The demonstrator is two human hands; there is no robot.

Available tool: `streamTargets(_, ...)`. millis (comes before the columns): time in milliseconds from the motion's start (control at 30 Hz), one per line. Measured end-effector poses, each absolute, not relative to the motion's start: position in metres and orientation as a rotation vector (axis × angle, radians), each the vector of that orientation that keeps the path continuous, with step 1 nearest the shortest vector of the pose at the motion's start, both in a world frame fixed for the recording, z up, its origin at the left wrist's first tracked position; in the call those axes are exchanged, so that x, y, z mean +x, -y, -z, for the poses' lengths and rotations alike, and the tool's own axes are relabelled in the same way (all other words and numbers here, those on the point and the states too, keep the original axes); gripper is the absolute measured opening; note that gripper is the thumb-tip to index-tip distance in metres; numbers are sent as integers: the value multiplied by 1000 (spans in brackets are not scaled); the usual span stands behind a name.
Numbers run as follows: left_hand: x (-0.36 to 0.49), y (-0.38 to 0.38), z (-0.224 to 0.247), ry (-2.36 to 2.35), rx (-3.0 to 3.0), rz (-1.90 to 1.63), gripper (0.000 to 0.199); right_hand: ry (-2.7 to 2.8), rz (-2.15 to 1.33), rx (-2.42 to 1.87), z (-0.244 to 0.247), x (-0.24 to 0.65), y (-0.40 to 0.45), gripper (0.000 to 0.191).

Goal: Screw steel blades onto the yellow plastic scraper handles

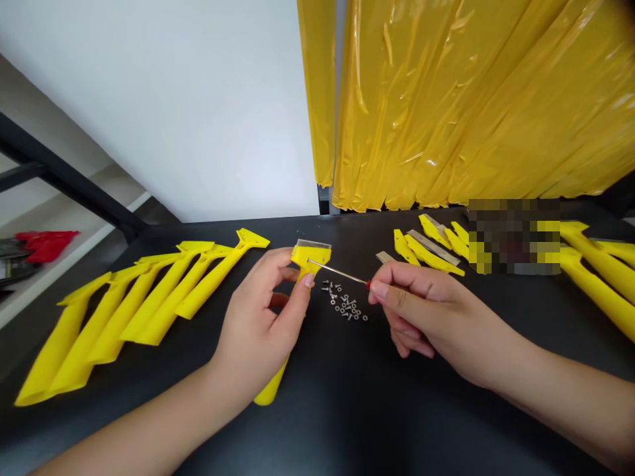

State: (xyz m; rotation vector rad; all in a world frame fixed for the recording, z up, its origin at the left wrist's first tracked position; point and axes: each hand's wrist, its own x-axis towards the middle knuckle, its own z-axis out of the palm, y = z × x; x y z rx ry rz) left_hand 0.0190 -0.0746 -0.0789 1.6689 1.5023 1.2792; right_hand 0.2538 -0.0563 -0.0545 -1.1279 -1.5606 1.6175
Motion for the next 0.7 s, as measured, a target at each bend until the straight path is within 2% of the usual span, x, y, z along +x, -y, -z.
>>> streamTargets(67,18,71,77,-1491,1644,-1283,28,1714,-1432,-1175,55,256,55,31)
streamTargets(200,16,61,70,-1417,1392,-1296,33,1952,-875,-1126,55,269,46,14)
streamTargets(400,14,53,60,-1264,1033,-1143,23,1846,-485,-1133,67,299,1,7)
streamTargets(567,17,55,60,-1180,955,-1149,18,1874,-429,-1125,75,321,-29,19)
streamTargets(700,16,55,64,-1125,930,-1174,18,1823,-446,-1024,77,326,-33,14)
